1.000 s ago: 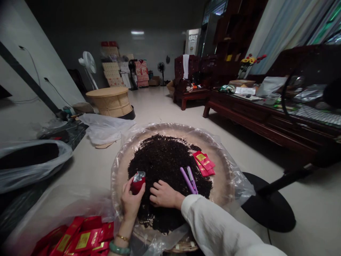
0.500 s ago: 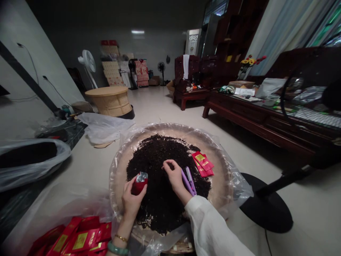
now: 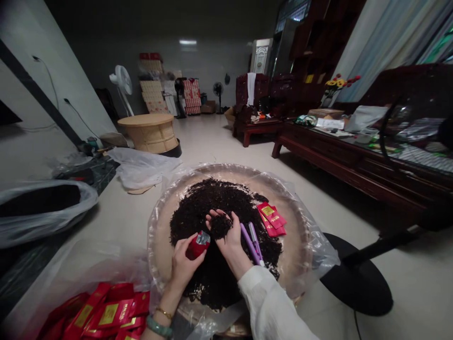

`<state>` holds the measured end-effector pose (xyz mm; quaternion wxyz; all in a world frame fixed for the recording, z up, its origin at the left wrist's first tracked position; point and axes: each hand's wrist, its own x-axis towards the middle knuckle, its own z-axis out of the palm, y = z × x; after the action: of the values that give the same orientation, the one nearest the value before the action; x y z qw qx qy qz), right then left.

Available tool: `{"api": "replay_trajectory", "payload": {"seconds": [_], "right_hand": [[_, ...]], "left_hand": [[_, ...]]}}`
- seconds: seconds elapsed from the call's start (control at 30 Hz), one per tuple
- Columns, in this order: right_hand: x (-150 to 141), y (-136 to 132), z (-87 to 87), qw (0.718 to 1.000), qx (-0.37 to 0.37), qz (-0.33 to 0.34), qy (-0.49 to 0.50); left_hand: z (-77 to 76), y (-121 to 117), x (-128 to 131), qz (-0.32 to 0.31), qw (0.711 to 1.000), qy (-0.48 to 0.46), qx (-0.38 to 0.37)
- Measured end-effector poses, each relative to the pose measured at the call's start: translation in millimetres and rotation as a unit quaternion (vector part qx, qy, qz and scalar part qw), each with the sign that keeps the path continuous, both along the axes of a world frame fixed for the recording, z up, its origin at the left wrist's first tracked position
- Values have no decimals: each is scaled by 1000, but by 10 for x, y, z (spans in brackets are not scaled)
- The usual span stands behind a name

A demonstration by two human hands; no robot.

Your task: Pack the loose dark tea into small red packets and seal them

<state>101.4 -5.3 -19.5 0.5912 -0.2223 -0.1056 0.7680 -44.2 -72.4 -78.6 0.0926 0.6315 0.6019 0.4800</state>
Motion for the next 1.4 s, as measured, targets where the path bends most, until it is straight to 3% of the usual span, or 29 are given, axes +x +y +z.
{"api": "replay_trajectory", "payload": {"seconds": [0.27,0.53,0.73,0.9,0.97,1.07,1.13,1.23,1.4], "right_hand": [[-200,-101,103,984,87,-11,-156],[-233,-199,122,923,193,34,-332],[-196,-281,159,843,316,54,-433],[-50,-268,205,817,324,38,-476],[6,-283,216,782,332,20,-527],[34,-345,199,681,396,37,-615],[18,-375,163,638,426,42,-640],[-7,-354,110,638,430,19,-639],[12,-292,149,697,396,-50,-596]], "left_hand": [[14,-1,25,10,1000,-14,-1],[-49,9,2,20,999,-19,-17],[-49,25,-6,38,999,-5,2],[-65,24,-11,52,999,0,2],[-81,20,-16,59,998,-6,2],[-108,14,-23,54,998,-15,-5],[-119,12,-23,47,999,-13,-5],[-110,13,-17,46,999,-2,4],[-58,15,-6,45,999,-2,12]]}}
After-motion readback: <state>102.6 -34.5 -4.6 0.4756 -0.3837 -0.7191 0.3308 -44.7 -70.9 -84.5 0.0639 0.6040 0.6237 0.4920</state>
